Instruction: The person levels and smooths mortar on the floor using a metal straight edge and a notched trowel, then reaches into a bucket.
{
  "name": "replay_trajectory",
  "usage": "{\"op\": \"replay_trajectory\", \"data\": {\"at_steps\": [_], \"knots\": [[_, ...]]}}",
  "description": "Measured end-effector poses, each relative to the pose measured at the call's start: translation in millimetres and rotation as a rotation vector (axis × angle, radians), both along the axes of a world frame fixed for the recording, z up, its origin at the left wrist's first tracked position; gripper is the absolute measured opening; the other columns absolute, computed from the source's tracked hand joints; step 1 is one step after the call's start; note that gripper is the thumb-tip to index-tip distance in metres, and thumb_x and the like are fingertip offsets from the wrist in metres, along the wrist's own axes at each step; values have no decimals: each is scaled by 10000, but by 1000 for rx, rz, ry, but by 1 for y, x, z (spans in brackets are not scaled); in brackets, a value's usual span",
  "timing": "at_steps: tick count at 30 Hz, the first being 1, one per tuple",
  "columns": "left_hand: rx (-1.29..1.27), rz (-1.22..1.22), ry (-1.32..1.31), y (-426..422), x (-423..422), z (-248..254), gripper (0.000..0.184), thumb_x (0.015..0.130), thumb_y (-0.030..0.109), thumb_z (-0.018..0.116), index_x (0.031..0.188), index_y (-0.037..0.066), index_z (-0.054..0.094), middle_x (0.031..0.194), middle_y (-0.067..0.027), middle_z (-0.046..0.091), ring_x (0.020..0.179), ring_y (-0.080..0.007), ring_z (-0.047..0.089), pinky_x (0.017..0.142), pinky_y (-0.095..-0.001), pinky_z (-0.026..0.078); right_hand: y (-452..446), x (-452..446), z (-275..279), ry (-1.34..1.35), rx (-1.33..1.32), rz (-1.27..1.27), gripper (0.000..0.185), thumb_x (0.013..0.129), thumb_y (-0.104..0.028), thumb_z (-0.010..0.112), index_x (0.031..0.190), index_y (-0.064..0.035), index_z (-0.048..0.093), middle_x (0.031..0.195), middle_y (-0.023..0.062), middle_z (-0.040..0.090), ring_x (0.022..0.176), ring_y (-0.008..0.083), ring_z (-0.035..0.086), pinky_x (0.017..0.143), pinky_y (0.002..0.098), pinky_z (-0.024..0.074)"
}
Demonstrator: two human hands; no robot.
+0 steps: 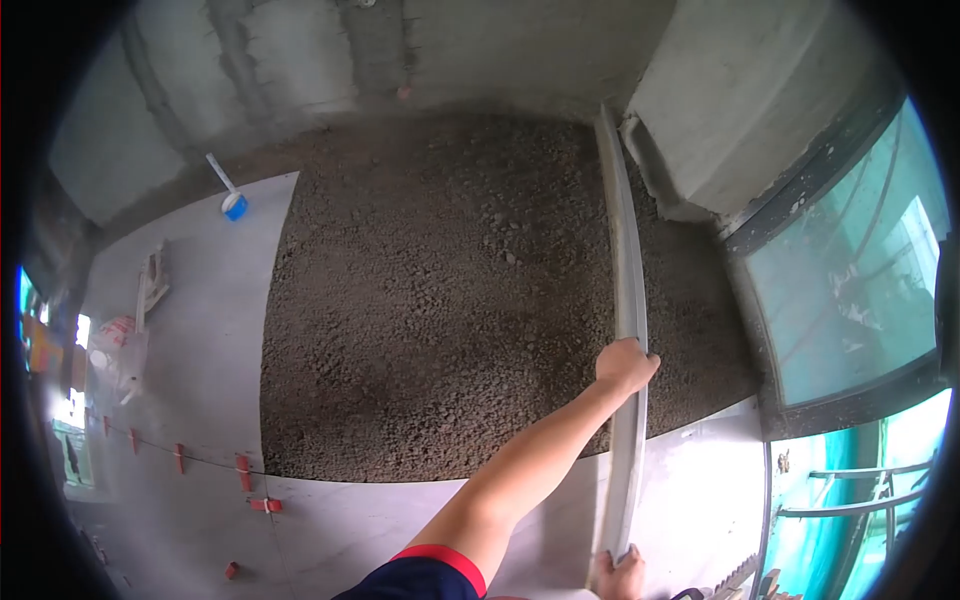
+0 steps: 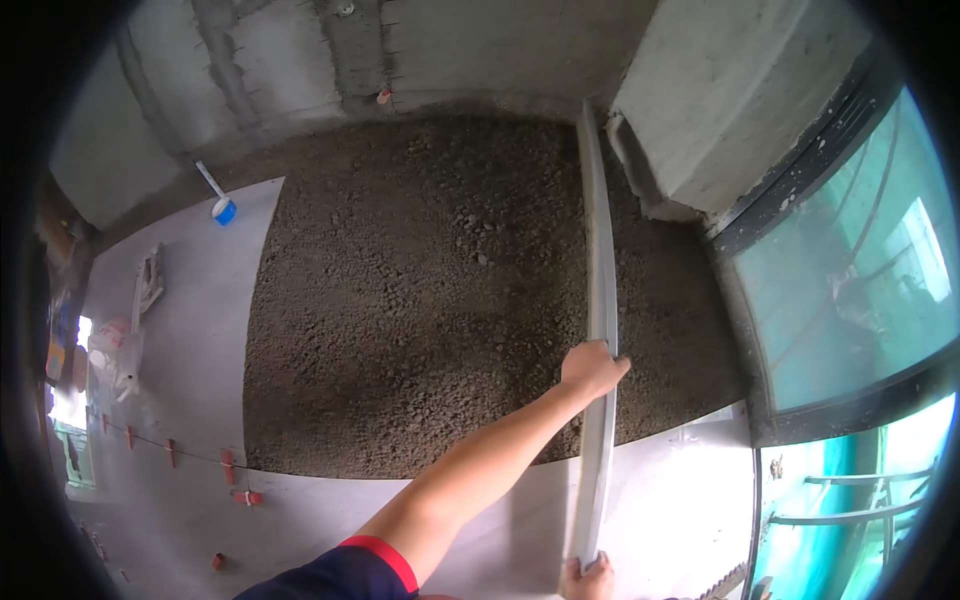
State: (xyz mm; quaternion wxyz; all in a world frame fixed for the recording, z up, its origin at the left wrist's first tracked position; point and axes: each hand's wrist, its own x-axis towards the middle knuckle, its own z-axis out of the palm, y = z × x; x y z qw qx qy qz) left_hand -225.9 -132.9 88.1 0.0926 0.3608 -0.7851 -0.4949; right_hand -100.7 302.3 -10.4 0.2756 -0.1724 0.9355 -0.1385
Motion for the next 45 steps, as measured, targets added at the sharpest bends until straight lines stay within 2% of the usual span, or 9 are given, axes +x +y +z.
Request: {"op": "replay_trajectory", "data": {"at_steps": [4,7,10,13,16,19,25,34,45], "knots": [[-37,-3,-110,-21,-16,-6,397,883,359,607,953,-14,722,911,-197,736,849,-313,739,786,-411,604,-73,30,27,302,-158,120,607,989,-370,609,1244,163,473,919,270,660,872,366,685,753,480,543],[-82,16,-113,-47,-5,-13,413,877,368,611,955,-23,718,938,-216,731,891,-342,729,814,-427,593,-142,24,103,40,-112,31,321,831,-178,719,962,101,628,861,283,679,820,464,672,747,489,533],[-124,82,-97,-60,12,-15,437,861,383,626,955,-34,713,954,-237,723,925,-374,716,833,-443,582,-147,27,93,38,-180,65,296,833,-178,715,878,100,623,765,268,670,785,459,676,728,489,531],[-70,101,-74,-69,37,-16,455,834,395,645,946,-42,706,955,-261,712,935,-397,704,841,-460,573,-147,27,99,-133,17,68,473,752,-184,758,1079,125,612,945,310,674,935,469,663,820,480,534],[-98,135,-103,-68,64,-15,449,839,392,637,921,-45,702,931,-256,714,910,-395,707,831,-465,573,-126,38,85,-348,14,55,650,985,-363,603,1289,190,446,917,294,674,876,401,690,784,486,546],[-90,184,-126,-69,96,-13,452,834,397,654,884,-50,695,863,-242,715,871,-383,716,803,-461,579,-100,46,60,67,-130,412,589,971,-293,605,1261,201,464,854,292,676,776,413,688,715,481,559],[-103,309,-107,-78,153,-17,420,819,373,685,811,-47,690,775,-215,706,781,-349,722,725,-434,579,-109,45,68,59,-190,534,489,940,-202,594,1211,196,510,793,285,669,743,464,670,673,502,552],[-43,483,-81,-74,225,-20,393,805,352,680,732,-34,675,667,-185,685,682,-331,717,659,-414,574,-120,39,94,-69,-236,576,413,943,-175,556,1171,171,559,1014,375,636,920,524,635,841,545,531],[-48,651,-15,-54,286,-20,362,812,326,681,706,-20,664,635,-166,676,622,-312,704,620,-396,562,-124,34,107,-73,-122,718,356,907,-119,536,1183,92,611,1052,336,643,902,496,660,788,523,567]]}}
